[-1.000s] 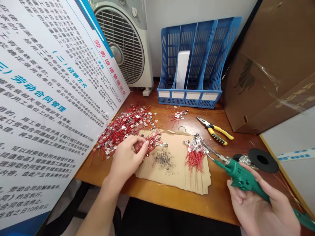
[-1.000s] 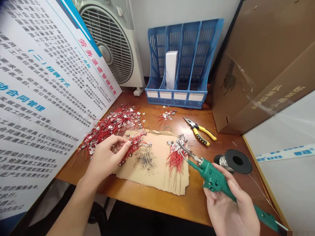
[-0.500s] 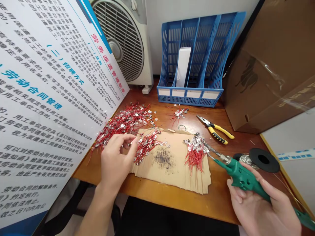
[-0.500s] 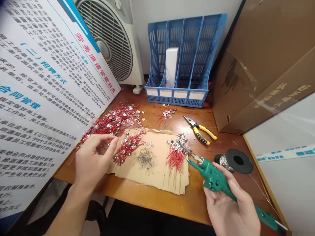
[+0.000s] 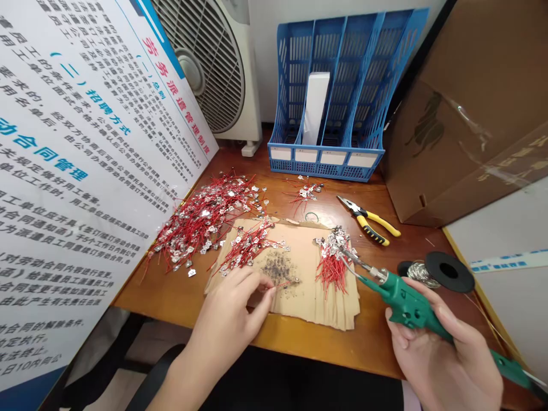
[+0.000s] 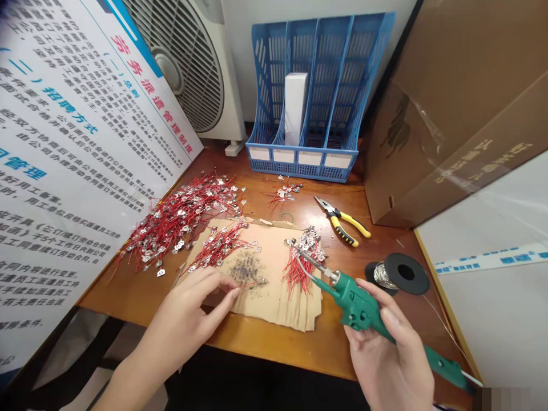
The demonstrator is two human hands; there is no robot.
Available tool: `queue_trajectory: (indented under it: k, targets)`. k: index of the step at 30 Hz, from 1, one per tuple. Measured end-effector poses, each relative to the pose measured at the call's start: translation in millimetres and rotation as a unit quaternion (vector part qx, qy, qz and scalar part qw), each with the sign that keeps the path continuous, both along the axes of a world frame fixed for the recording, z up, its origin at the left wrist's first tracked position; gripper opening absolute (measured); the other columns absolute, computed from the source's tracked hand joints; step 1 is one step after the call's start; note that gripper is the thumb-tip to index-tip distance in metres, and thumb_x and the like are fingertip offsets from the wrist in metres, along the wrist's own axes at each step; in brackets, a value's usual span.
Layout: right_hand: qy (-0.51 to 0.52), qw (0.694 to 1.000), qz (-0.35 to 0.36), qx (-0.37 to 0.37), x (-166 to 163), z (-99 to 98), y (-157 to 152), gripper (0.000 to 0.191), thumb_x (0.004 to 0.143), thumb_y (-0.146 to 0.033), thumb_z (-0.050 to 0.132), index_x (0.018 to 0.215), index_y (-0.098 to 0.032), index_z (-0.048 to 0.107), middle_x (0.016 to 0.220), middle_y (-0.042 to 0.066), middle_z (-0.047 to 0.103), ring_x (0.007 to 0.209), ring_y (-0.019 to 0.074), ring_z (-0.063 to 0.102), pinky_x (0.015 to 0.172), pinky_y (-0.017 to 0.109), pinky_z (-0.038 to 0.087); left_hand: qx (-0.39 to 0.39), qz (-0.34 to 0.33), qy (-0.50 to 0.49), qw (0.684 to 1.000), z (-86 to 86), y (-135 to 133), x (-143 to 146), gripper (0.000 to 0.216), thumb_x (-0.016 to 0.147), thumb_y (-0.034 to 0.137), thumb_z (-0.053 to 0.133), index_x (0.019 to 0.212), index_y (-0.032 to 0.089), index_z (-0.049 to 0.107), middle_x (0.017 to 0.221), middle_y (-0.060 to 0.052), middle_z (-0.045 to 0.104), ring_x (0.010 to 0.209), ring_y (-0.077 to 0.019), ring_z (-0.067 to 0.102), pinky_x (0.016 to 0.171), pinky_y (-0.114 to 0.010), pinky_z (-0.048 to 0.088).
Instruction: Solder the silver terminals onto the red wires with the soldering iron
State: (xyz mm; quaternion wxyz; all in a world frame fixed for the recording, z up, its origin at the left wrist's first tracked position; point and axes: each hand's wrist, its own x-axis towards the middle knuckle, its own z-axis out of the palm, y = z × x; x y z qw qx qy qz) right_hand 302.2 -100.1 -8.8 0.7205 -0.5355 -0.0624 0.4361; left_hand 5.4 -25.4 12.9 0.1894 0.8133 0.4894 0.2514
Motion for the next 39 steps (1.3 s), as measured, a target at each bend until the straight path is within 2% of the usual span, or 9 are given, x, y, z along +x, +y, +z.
queue_trajectory:
  k: [3,5,9,13,19,25,28,34,39]
  targets:
    - [-0.053,0.997,0.042,0.026,-1.1,-4.1,-2.1,0.041,0.067,-0.045,0.100,0.101,-0.024,0.096,0.090,0.012,0.085,0.068,0.0234,0.074,0.050,0.028,0.059,-0.016,-0.011,-0.008,1.000,0.7,3.9,0.6,0.016,0.106,0.021,0.066,0.097,0.026,0.077,0.091,-0.002,0.079,0.080,-0.0213,0.076,0.070,-0.029,0.057]
    - [-0.076,0.995,0.061,0.037,-1.8,-5.9,-3.8,0.038,0.069,-0.043,0.099,0.102,-0.023,0.096,0.089,0.013,0.085,0.070,0.0263,0.077,0.052,0.031,0.061,-0.024,-0.020,-0.009,0.999,-0.3,7.2,0.9,0.016,0.107,0.022,0.067,0.097,0.025,0.079,0.089,-0.002,0.080,0.078,-0.0208,0.075,0.069,-0.029,0.056]
    - [-0.094,0.992,0.077,0.040,-3.7,-4.9,-5.1,0.038,0.069,-0.044,0.101,0.099,-0.021,0.097,0.081,0.014,0.083,0.062,0.0225,0.073,0.049,0.028,0.059,-0.025,-0.020,-0.018,0.999,-0.7,9.9,2.9,0.017,0.108,0.024,0.067,0.096,0.025,0.080,0.086,-0.001,0.078,0.074,-0.0197,0.073,0.067,-0.029,0.054]
    - [-0.133,0.986,0.089,0.048,-6.8,-2.5,-6.1,0.039,0.071,-0.046,0.100,0.102,-0.023,0.098,0.076,0.012,0.078,0.052,0.0176,0.064,0.042,0.025,0.052,-0.012,-0.012,-0.029,0.999,-3.2,6.7,6.7,0.018,0.108,0.022,0.066,0.095,0.024,0.078,0.086,-0.002,0.078,0.076,-0.0197,0.073,0.068,-0.029,0.054]
    - [-0.253,0.949,0.186,0.027,-5.9,-10.2,-15.0,0.034,0.089,-0.050,0.091,0.108,-0.023,0.099,0.075,0.013,0.080,0.050,0.0171,0.060,0.043,0.026,0.048,0.021,-0.017,-0.034,0.999,-14.4,3.8,7.7,0.018,0.108,0.018,0.064,0.096,0.023,0.075,0.090,-0.003,0.079,0.084,-0.0208,0.076,0.074,-0.031,0.056]
    - [-0.298,0.936,0.187,-0.032,-10.5,-8.6,-23.4,0.028,0.098,-0.041,0.082,0.114,-0.025,0.097,0.084,0.009,0.081,0.058,0.0165,0.061,0.053,0.027,0.051,0.036,-0.025,-0.042,0.998,-19.9,4.4,4.4,0.016,0.108,0.017,0.066,0.096,0.022,0.075,0.088,-0.002,0.077,0.081,-0.0194,0.072,0.073,-0.031,0.053]
    - [-0.318,0.926,0.203,-0.035,-12.2,-6.7,-23.6,0.027,0.101,-0.039,0.079,0.118,-0.026,0.097,0.079,0.007,0.077,0.059,0.0173,0.061,0.054,0.027,0.052,0.044,-0.027,-0.050,0.997,-20.2,5.0,4.6,0.016,0.107,0.016,0.067,0.095,0.022,0.075,0.086,-0.001,0.076,0.079,-0.0185,0.070,0.073,-0.030,0.051]
    - [-0.314,0.925,0.215,-0.024,-11.2,-6.3,-18.2,0.026,0.101,-0.044,0.082,0.116,-0.029,0.097,0.068,0.004,0.071,0.055,0.0163,0.059,0.050,0.025,0.047,0.044,-0.032,-0.054,0.997,-20.9,5.9,5.7,0.014,0.106,0.014,0.068,0.096,0.021,0.075,0.087,0.000,0.076,0.079,-0.0176,0.070,0.073,-0.030,0.050]
    - [-0.301,0.930,0.204,-0.049,-13.6,-4.0,-18.6,0.026,0.100,-0.043,0.083,0.116,-0.029,0.097,0.070,0.004,0.072,0.056,0.0161,0.059,0.052,0.026,0.047,0.041,-0.032,-0.058,0.997,-21.1,5.9,6.3,0.015,0.107,0.014,0.067,0.096,0.021,0.075,0.087,-0.001,0.076,0.079,-0.0176,0.070,0.074,-0.030,0.051]
